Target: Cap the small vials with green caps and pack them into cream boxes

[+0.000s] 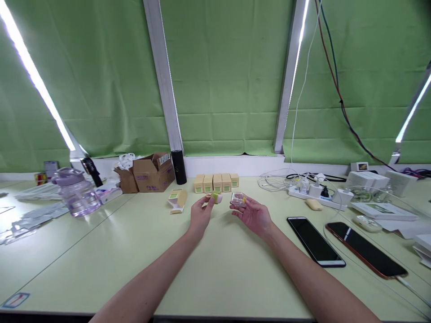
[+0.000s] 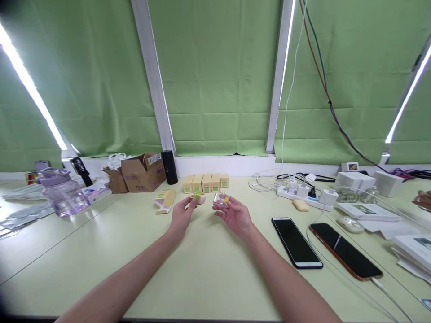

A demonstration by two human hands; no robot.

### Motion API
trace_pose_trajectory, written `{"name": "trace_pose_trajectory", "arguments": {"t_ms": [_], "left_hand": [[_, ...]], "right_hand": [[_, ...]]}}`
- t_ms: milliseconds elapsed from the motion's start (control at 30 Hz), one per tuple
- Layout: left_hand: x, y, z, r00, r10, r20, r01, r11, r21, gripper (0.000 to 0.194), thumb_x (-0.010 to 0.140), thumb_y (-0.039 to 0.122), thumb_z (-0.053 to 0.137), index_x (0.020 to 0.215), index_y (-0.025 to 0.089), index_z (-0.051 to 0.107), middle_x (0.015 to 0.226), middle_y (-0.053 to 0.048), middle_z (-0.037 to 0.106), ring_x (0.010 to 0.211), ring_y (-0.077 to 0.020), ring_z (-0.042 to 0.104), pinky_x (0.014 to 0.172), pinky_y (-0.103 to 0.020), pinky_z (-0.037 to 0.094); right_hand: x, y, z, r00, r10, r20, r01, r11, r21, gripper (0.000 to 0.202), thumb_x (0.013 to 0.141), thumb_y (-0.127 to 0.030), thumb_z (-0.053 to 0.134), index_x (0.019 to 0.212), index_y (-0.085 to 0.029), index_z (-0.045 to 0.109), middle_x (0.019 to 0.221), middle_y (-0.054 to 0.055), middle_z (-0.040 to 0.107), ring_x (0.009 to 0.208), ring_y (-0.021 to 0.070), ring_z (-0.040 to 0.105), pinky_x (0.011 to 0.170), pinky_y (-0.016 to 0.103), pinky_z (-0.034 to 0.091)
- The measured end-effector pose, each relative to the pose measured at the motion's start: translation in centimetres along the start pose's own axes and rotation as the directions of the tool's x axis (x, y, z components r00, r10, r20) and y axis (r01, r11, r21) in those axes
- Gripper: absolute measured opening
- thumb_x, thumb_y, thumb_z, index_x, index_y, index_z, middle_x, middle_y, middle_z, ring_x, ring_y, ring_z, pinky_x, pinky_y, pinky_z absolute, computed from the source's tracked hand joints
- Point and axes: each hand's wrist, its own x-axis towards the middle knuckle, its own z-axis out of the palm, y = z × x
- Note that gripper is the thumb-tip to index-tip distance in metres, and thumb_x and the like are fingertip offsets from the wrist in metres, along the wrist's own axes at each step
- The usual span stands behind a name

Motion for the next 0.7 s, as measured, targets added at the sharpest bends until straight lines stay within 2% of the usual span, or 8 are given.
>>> {"name": "trace_pose_trajectory", "arguments": {"t_ms": [200, 467, 600, 700], "left_hand": [[0.1, 0.0, 0.0, 1.000, 0.001, 0.001, -0.001, 1.000, -0.005, 0.060, 0.073, 0.071, 0.075, 0.099, 0.016, 0.077, 0.106, -0.010, 0.078, 0.094, -0.0238, 0.067, 0.085, -0.033, 0.050], [0.2, -0.5, 0.0, 1.000, 0.008, 0.012, -0.008, 0.999, -0.040, 0.057, 0.074, 0.070, 0.075, 0.093, 0.017, 0.077, 0.105, -0.010, 0.079, 0.098, -0.0257, 0.068, 0.088, -0.035, 0.051], [0.2, -0.5, 0.0, 1.000, 0.008, 0.017, -0.007, 0.999, -0.047, 0.058, 0.074, 0.070, 0.075, 0.094, 0.016, 0.077, 0.104, -0.010, 0.079, 0.097, -0.0250, 0.069, 0.088, -0.034, 0.052], [0.1, -0.4, 0.1, 0.999, 0.002, 0.034, -0.001, 0.999, -0.044, 0.057, 0.075, 0.069, 0.075, 0.094, 0.016, 0.078, 0.104, -0.010, 0.079, 0.096, -0.0246, 0.069, 0.090, -0.036, 0.052]], "right_hand": [[-0.1, -0.2, 0.2, 0.999, -0.003, -0.049, 0.003, 1.000, -0.007, 0.034, 0.082, -0.036, 0.073, 0.113, -0.022, 0.070, 0.103, 0.008, 0.077, 0.093, 0.0258, 0.073, 0.085, 0.042, 0.056], [-0.6, -0.2, 1.6, 0.994, -0.064, -0.092, 0.055, 0.993, -0.105, 0.046, 0.073, -0.035, 0.081, 0.117, -0.029, 0.069, 0.096, 0.002, 0.070, 0.094, 0.0274, 0.072, 0.094, 0.050, 0.054], [-0.5, 0.1, 1.8, 0.994, -0.051, -0.095, 0.035, 0.987, -0.159, 0.055, 0.069, -0.037, 0.087, 0.120, -0.029, 0.068, 0.097, 0.003, 0.069, 0.092, 0.0271, 0.072, 0.086, 0.046, 0.058], [-0.4, 0.8, 1.6, 0.992, -0.050, -0.119, 0.026, 0.980, -0.199, 0.055, 0.066, -0.037, 0.091, 0.115, -0.027, 0.067, 0.099, 0.003, 0.068, 0.085, 0.0244, 0.073, 0.077, 0.042, 0.060]]}}
